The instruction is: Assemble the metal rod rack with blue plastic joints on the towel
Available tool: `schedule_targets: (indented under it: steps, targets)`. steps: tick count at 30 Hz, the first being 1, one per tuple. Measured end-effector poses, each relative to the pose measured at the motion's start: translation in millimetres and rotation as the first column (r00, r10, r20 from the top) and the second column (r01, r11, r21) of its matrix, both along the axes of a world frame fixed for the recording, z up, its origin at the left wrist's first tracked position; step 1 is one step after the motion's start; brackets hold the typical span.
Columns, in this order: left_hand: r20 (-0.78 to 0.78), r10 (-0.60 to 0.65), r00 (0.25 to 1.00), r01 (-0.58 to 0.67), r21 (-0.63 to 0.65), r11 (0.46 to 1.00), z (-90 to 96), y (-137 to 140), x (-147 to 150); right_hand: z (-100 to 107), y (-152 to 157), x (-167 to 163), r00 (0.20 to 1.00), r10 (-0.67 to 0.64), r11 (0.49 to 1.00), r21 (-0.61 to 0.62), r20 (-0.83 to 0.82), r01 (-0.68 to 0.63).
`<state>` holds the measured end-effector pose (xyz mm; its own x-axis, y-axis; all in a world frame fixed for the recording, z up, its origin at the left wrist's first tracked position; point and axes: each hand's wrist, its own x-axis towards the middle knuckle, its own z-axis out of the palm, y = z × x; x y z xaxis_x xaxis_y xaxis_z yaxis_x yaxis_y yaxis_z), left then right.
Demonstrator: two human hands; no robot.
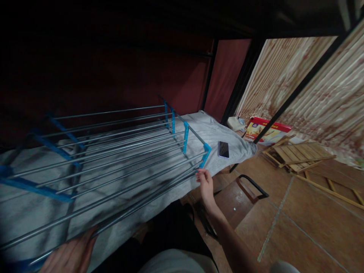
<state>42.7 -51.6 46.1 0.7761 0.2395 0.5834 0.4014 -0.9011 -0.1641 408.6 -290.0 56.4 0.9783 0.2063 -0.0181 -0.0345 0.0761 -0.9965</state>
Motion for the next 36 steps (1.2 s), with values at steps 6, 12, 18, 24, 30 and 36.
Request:
schedule_targets:
  steps: [6, 12, 18, 24, 30, 36]
  targets:
    - [-0.089, -0.146, 0.985, 0.148, 0.022, 0.989, 11.6, -21, 35, -1, -21, 46, 0.965, -0.163, 0.985, -0.027, 0.204, 0.172]
    - [-0.064, -0.124, 0.99, 0.128, 0.062, 0.99, 22.7, -24, 65, -4, -3, 62, 0.979, 0.033, 0.999, -0.036, 0.2, -0.027]
    - [-0.068, -0.129, 0.989, 0.135, 0.087, 0.987, 32.5, -16, 70, -6, 0, 60, 0.973, 0.066, 0.997, -0.052, 0.222, -0.055]
    - [-0.099, -0.144, 0.985, 0.15, 0.048, 0.988, 33.1, -11, 72, -8, -3, 59, 0.971, 0.072, 0.995, -0.082, 0.23, -0.055]
    - [-0.073, -0.183, 0.98, 0.183, 0.005, 0.983, 35.2, -3, 76, -7, -2, 62, 0.966, 0.065, 0.993, -0.114, 0.251, -0.037]
    - [-0.154, -0.078, 0.985, 0.072, -0.046, 0.996, 35.7, -22, 80, -6, -10, 56, 0.962, 0.044, 0.99, -0.143, 0.269, -0.005]
